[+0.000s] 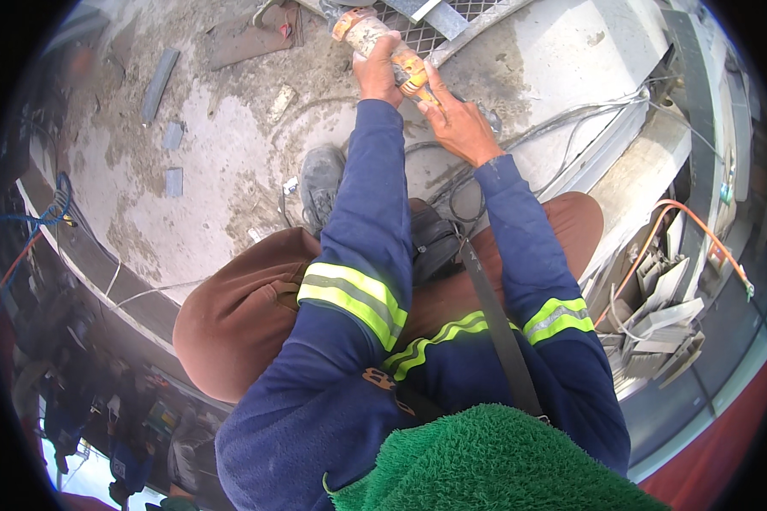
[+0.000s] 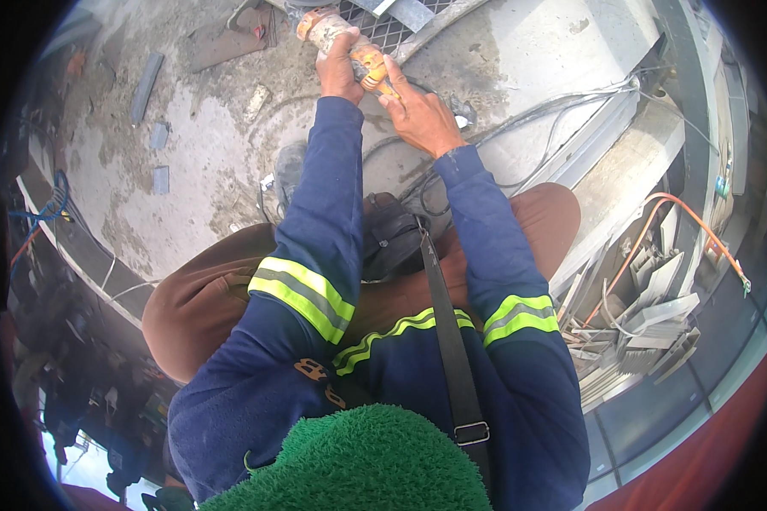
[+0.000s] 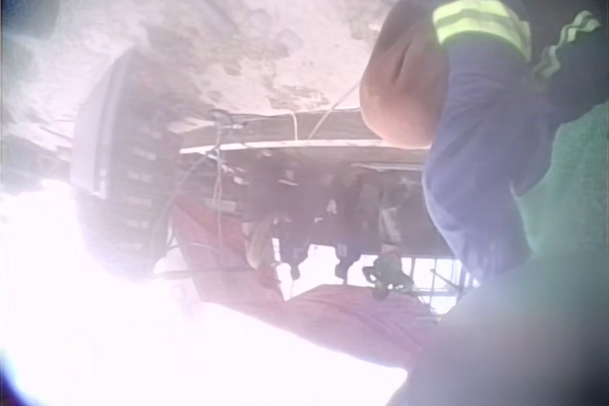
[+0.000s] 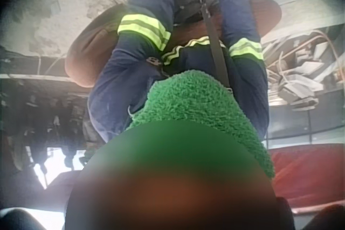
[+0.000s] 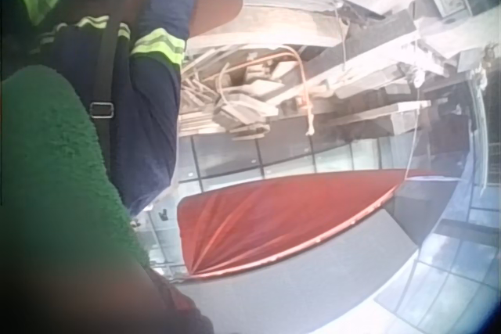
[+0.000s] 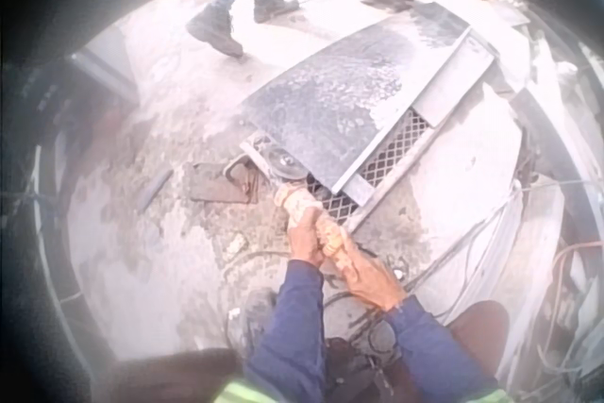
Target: The person positions a metal sheet on a diamond plate surface, then uses an angle grinder to cut along its edge. After cutting, the person lifts the sheet and removes a cut strip.
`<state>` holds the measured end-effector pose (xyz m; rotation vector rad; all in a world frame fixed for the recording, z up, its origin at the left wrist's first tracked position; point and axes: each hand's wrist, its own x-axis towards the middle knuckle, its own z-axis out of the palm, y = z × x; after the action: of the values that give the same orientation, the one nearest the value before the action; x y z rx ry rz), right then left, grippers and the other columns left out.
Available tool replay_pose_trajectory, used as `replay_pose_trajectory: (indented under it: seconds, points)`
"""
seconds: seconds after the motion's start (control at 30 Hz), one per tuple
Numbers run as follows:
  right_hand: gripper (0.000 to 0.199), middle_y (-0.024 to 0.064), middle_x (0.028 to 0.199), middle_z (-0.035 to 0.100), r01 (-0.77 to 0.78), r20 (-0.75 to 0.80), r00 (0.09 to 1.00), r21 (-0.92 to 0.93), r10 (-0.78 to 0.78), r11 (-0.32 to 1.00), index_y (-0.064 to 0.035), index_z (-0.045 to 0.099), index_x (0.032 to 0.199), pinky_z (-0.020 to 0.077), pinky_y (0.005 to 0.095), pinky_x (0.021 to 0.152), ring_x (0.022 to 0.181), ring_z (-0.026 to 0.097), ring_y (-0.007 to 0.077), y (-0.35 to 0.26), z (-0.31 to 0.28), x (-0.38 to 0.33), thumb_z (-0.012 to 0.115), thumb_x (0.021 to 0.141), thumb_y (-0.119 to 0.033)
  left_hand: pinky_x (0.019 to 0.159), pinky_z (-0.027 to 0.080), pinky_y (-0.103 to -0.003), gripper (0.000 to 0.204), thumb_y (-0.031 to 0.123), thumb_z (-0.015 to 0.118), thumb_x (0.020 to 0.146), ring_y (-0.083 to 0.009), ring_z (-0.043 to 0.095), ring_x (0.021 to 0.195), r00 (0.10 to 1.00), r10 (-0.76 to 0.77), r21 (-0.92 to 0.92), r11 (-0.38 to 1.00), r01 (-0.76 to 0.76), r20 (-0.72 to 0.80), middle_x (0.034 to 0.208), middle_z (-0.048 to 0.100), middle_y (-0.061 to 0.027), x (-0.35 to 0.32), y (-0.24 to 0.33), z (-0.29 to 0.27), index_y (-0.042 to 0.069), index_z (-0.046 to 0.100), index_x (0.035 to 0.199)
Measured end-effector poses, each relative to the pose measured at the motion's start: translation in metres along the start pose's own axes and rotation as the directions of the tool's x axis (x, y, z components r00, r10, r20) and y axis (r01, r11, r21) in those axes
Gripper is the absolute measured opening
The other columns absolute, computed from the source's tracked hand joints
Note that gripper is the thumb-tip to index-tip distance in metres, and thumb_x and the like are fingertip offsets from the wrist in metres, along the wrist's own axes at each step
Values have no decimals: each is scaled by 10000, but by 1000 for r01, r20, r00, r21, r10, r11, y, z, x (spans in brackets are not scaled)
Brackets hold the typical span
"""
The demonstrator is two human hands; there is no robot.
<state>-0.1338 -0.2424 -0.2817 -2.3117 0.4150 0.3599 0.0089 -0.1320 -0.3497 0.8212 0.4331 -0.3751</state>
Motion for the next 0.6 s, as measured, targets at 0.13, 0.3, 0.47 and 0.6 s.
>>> replay_pose_trajectory:
  seconds: [0.13, 0.3, 0.47, 0.6]
  points:
    - [767, 291, 1131, 799, -4, 4, 1000, 15, 4, 1000, -394, 237, 1789, 580, 605, 915, 1062, 736, 562, -1, -2, -3, 607, 1118, -435, 695, 670, -448, 401, 81, 813, 901, -303, 767, 768, 999, -29, -3, 1000, 29, -15, 992, 716, -147, -6, 0, 2, -29, 603, 1224]
    - [761, 292, 1115, 798, -18, 11, 1000, 10, 18, 1000, -380, 242, 1789, 581, 599, 908, 1054, 736, 562, -4, -4, -6, 602, 1120, -416, 668, 649, -420, 389, 58, 816, 901, -256, 744, 746, 1000, -12, -35, 999, 11, -28, 1014, 716, -115, -4, -3, 3, -14, 628, 1233]
    - [756, 300, 1130, 792, -8, 9, 1000, 16, 8, 1000, -377, 248, 1788, 580, 595, 910, 1058, 728, 570, -6, -6, 4, 601, 1121, -413, 706, 657, -420, 385, 61, 819, 898, -252, 753, 795, 998, -56, -12, 998, 55, -22, 1024, 722, -114, 6, 0, 2, -21, 633, 1225]
    - [758, 305, 1137, 788, -4, -2, 1000, 21, 4, 1000, -375, 250, 1788, 576, 598, 912, 1059, 725, 568, -6, -6, 8, 604, 1119, -413, 705, 655, -418, 387, 65, 822, 897, -249, 752, 794, 998, -62, 3, 998, 62, -16, 1021, 722, -112, 8, 2, 4, -22, 632, 1223]
